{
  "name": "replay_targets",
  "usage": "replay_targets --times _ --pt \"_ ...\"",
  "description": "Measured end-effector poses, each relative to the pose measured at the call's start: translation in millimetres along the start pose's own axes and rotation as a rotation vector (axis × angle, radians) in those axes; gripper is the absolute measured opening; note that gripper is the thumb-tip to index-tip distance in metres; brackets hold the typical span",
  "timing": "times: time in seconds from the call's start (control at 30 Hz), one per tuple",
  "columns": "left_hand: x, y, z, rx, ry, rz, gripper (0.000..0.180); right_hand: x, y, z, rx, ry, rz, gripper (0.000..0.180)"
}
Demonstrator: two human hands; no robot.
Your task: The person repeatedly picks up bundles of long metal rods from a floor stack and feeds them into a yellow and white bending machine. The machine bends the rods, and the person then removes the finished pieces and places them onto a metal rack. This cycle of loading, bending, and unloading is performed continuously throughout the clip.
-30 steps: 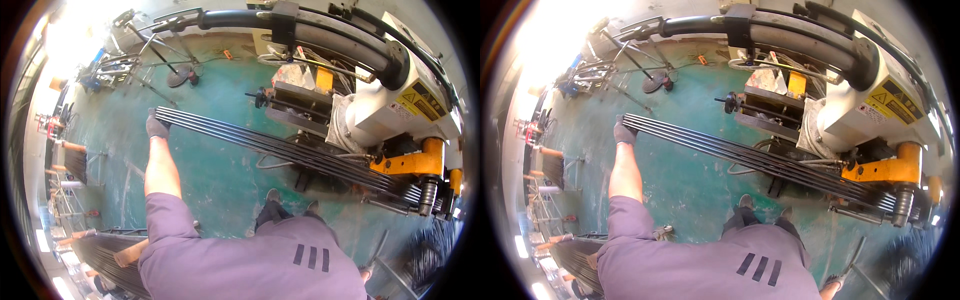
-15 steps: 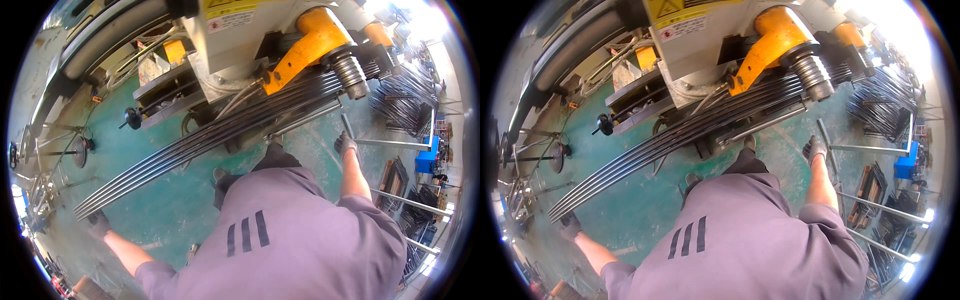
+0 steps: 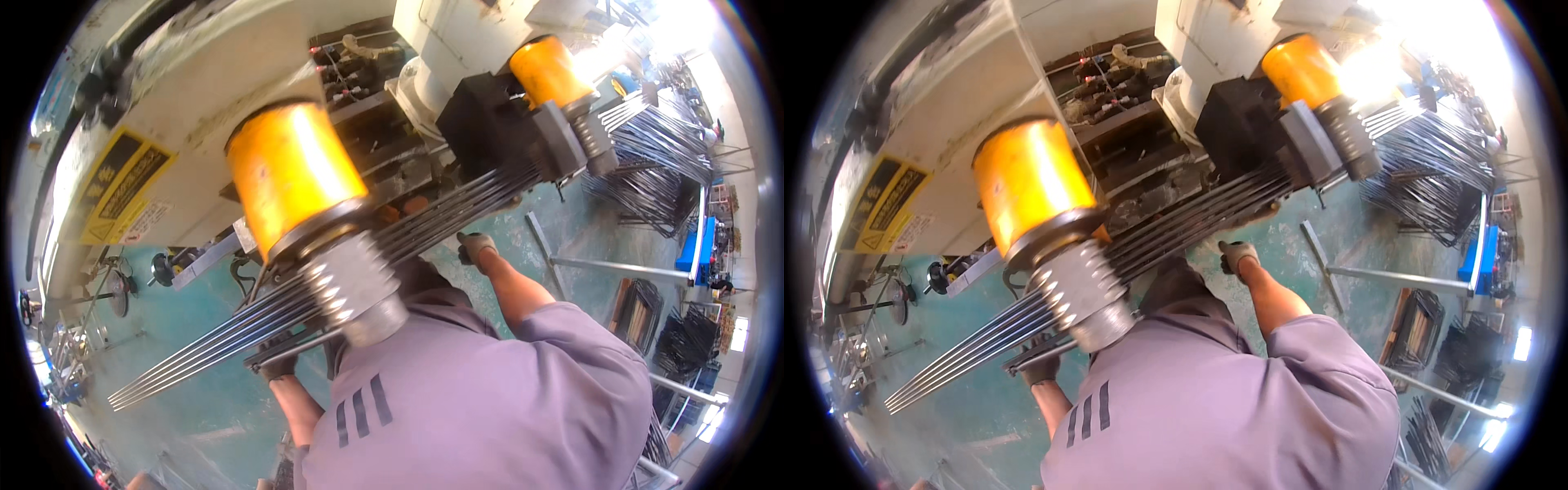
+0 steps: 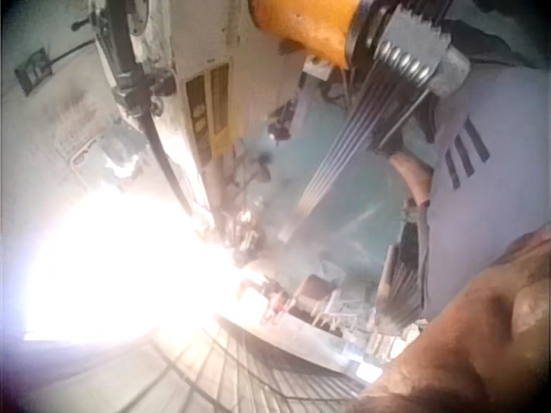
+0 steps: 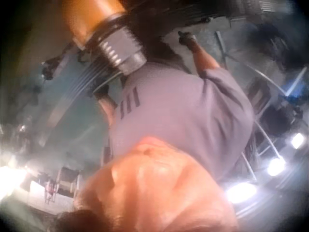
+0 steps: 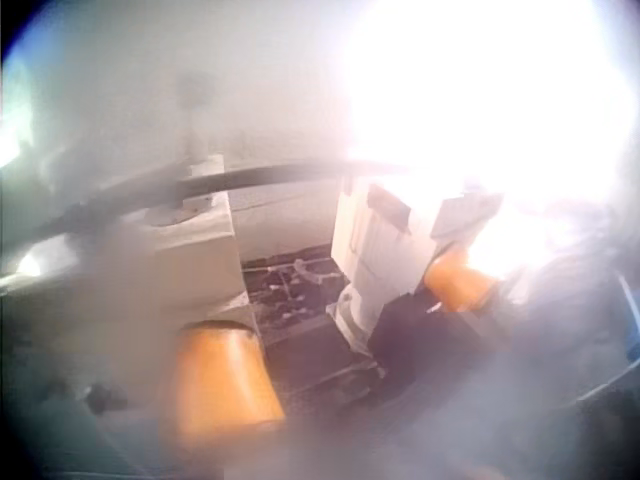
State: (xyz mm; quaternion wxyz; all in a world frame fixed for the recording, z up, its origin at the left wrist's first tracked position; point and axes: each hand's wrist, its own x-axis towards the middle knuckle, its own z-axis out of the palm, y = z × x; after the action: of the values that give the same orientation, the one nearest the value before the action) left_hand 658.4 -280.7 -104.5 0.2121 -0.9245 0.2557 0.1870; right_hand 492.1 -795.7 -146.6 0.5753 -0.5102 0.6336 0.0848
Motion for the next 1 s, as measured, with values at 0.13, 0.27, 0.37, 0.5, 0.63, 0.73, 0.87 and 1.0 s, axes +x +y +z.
replay_targets --times 0.13,0.27,0.37,0.5,0.63,0.73,0.87,1.0 --pt "2 42 -36 -0.192 0.431 0.136 0.040 8 -15 -5 -0.021 -0.102 -0.067 0.035" --pt "-2 45 -61 -0.120 0.442 0.072 0.041 -6 -2 -20 -0.017 -0.118 -0.087 0.035" --pt "-2 37 -71 -0.164 0.478 0.054 0.035 -21 26 -33 0.032 -0.075 -0.033 0.033" --pt "7 19 -80 0.073 0.714 0.099 0.023 -52 51 -40 0.205 -0.008 -0.017 0.030" --pt "3 3 -78 0.116 0.783 -0.035 0.021 -78 43 -31 0.454 -0.038 -0.217 0.033" --pt "-9 -17 -106 -0.299 0.792 -0.075 0.030 -123 -5 -27 0.575 -0.136 -0.426 0.039" --pt "-17 -44 -122 -2.538 0.712 -0.026 0.047 -153 -64 -18 0.820 -0.250 -0.568 0.046" --pt "-38 -43 -155 -2.549 0.807 -0.167 0.030 -167 -123 -10 1.199 -0.512 -0.672 0.043"
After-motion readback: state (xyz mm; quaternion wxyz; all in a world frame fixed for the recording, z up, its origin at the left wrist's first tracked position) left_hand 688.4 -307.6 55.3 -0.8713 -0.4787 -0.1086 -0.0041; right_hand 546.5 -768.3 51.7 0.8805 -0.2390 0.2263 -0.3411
